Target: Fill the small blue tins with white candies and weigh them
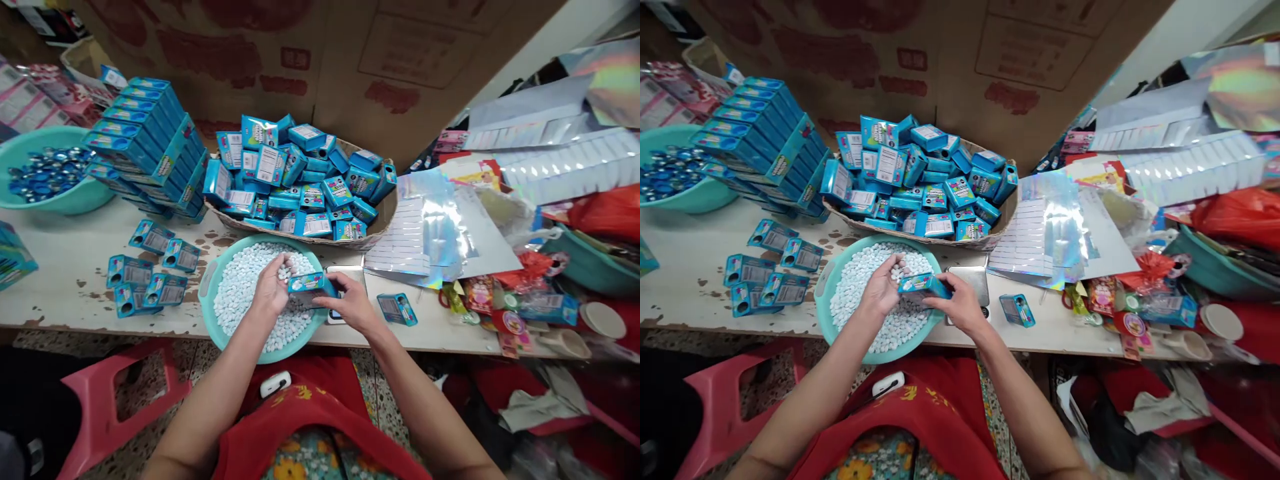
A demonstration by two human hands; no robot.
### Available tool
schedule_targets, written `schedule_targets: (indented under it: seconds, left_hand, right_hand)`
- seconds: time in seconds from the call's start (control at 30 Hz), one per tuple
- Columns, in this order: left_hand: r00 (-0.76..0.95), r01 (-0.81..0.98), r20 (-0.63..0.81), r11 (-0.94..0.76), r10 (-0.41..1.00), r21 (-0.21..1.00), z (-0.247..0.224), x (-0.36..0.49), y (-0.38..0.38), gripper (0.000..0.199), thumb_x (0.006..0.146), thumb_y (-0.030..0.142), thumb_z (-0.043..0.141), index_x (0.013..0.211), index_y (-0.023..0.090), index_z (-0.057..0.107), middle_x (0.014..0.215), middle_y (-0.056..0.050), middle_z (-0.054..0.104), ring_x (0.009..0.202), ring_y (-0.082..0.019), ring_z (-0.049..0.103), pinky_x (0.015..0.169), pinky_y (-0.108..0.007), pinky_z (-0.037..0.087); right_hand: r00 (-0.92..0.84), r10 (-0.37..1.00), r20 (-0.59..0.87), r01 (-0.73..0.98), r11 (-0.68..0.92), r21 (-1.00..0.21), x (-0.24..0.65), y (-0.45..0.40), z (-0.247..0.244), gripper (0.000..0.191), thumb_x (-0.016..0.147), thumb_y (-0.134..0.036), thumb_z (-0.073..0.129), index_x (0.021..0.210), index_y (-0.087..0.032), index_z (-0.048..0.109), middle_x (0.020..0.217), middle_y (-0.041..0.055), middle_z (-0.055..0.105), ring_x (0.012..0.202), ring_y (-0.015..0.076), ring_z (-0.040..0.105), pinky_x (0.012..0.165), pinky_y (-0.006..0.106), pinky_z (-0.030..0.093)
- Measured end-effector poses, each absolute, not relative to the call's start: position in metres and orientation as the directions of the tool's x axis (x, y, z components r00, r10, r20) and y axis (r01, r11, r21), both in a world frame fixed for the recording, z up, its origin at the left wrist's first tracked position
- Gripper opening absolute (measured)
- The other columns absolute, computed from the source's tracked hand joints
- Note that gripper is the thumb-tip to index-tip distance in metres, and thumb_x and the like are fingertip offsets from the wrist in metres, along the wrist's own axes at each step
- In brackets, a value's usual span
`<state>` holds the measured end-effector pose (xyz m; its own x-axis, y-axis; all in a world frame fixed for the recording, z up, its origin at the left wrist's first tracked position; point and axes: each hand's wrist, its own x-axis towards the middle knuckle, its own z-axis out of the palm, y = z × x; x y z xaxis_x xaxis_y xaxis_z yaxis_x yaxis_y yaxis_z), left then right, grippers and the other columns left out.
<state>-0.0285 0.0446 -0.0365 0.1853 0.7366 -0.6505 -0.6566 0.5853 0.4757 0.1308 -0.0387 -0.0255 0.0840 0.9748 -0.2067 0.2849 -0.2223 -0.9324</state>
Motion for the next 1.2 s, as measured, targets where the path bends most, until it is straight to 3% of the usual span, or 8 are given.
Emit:
schedule_targets:
  seconds: [0.1, 0.17, 0.23, 0.3, 0.5, 0.7, 0.97, 1.2]
  left_hand:
    - [0.133, -0.463, -0.557, 0.548, 0.82, 0.696, -0.043, -0.038, 0.05, 0.02, 0.077, 0.034, 0.062, 0.085, 0.016, 0.06, 0.073, -0.001, 0.056, 0.059, -0.01, 0.052, 0.054, -0.022, 0.042]
    - [0.035, -0.115, -0.417, 0.418, 0.908, 0.901, -0.05, -0.049, 0.055, 0.026, 0.077, 0.04, 0.062, 0.091, 0.019, 0.063, 0.091, -0.005, 0.061, 0.082, -0.018, 0.058, 0.068, -0.027, 0.047]
    - [-0.027, 0.278, -0.231, 0.23, 0.972, 0.933, -0.058, -0.059, 0.059, 0.033, 0.074, 0.041, 0.065, 0.1, 0.022, 0.064, 0.113, -0.007, 0.058, 0.109, -0.025, 0.052, 0.088, -0.034, 0.044]
    - [-0.044, 0.475, -0.14, 0.144, 0.989, 0.868, -0.065, -0.066, 0.061, 0.037, 0.075, 0.042, 0.064, 0.106, 0.023, 0.064, 0.122, -0.008, 0.055, 0.116, -0.028, 0.048, 0.097, -0.039, 0.039]
    - [-0.034, 0.404, -0.252, 0.244, 0.967, 0.881, -0.074, -0.066, 0.058, 0.036, 0.074, 0.047, 0.063, 0.096, 0.019, 0.066, 0.104, -0.007, 0.066, 0.101, -0.025, 0.058, 0.092, -0.038, 0.044]
    - [-0.099, 0.256, -0.337, 0.351, 0.936, 0.901, -0.072, -0.064, 0.057, 0.039, 0.07, 0.046, 0.065, 0.095, 0.016, 0.064, 0.093, -0.005, 0.065, 0.083, -0.021, 0.063, 0.078, -0.034, 0.049]
    - [-0.03, 0.201, -0.372, 0.371, 0.928, 0.907, -0.063, -0.052, 0.056, 0.037, 0.068, 0.043, 0.067, 0.092, 0.016, 0.064, 0.091, -0.005, 0.066, 0.078, -0.018, 0.064, 0.073, -0.029, 0.051]
    - [0.146, 0.245, -0.405, 0.363, 0.903, 0.899, -0.054, -0.054, 0.053, 0.043, 0.066, 0.049, 0.068, 0.093, 0.016, 0.065, 0.093, -0.007, 0.066, 0.079, -0.021, 0.064, 0.072, -0.031, 0.049]
  right_hand:
    - [0.198, 0.966, -0.166, 0.16, -0.199, -0.967, 0.143, -0.055, -0.03, 0.043, 0.064, -0.04, 0.078, 0.098, -0.02, 0.061, 0.092, 0.0021, 0.066, 0.086, 0.0201, 0.061, 0.079, 0.033, 0.048]
    - [0.35, 0.926, -0.141, 0.128, -0.197, -0.972, 0.157, -0.065, -0.037, 0.043, 0.066, -0.038, 0.076, 0.1, -0.021, 0.057, 0.092, 0.0023, 0.065, 0.085, 0.0197, 0.061, 0.077, 0.033, 0.049]
    - [0.492, 0.863, -0.112, 0.175, -0.224, -0.959, 0.174, -0.072, -0.05, 0.042, 0.067, -0.036, 0.074, 0.101, -0.021, 0.054, 0.09, 0.002, 0.064, 0.08, 0.0187, 0.061, 0.074, 0.032, 0.049]
    - [0.559, 0.825, -0.085, 0.238, -0.258, -0.936, 0.192, -0.074, -0.068, 0.041, 0.068, -0.035, 0.072, 0.102, -0.021, 0.053, 0.09, 0.0022, 0.064, 0.079, 0.0187, 0.06, 0.074, 0.032, 0.049]
    - [0.547, 0.83, -0.114, 0.304, -0.323, -0.896, 0.22, -0.07, -0.121, 0.039, 0.069, -0.033, 0.068, 0.102, -0.02, 0.051, 0.093, 0.0038, 0.064, 0.084, 0.0209, 0.061, 0.08, 0.036, 0.048]
    - [0.577, 0.816, -0.028, 0.374, -0.294, -0.88, 0.217, -0.108, -0.114, 0.067, 0.07, -0.036, 0.071, 0.127, -0.022, 0.041, 0.132, 0.0129, 0.046, 0.118, 0.0256, 0.049, 0.094, 0.042, 0.046]
    - [0.736, 0.574, -0.359, -0.025, -0.507, -0.862, 0.208, -0.2, -0.127, 0.053, 0.072, -0.045, 0.068, 0.114, -0.017, 0.052, 0.104, 0.0118, 0.062, 0.099, 0.0244, 0.06, 0.085, 0.042, 0.051]
    - [0.772, 0.498, -0.395, -0.094, -0.524, -0.846, 0.192, -0.257, -0.128, 0.052, 0.064, -0.049, 0.071, 0.102, -0.016, 0.059, 0.093, 0.0099, 0.068, 0.089, 0.0255, 0.065, 0.083, 0.042, 0.051]
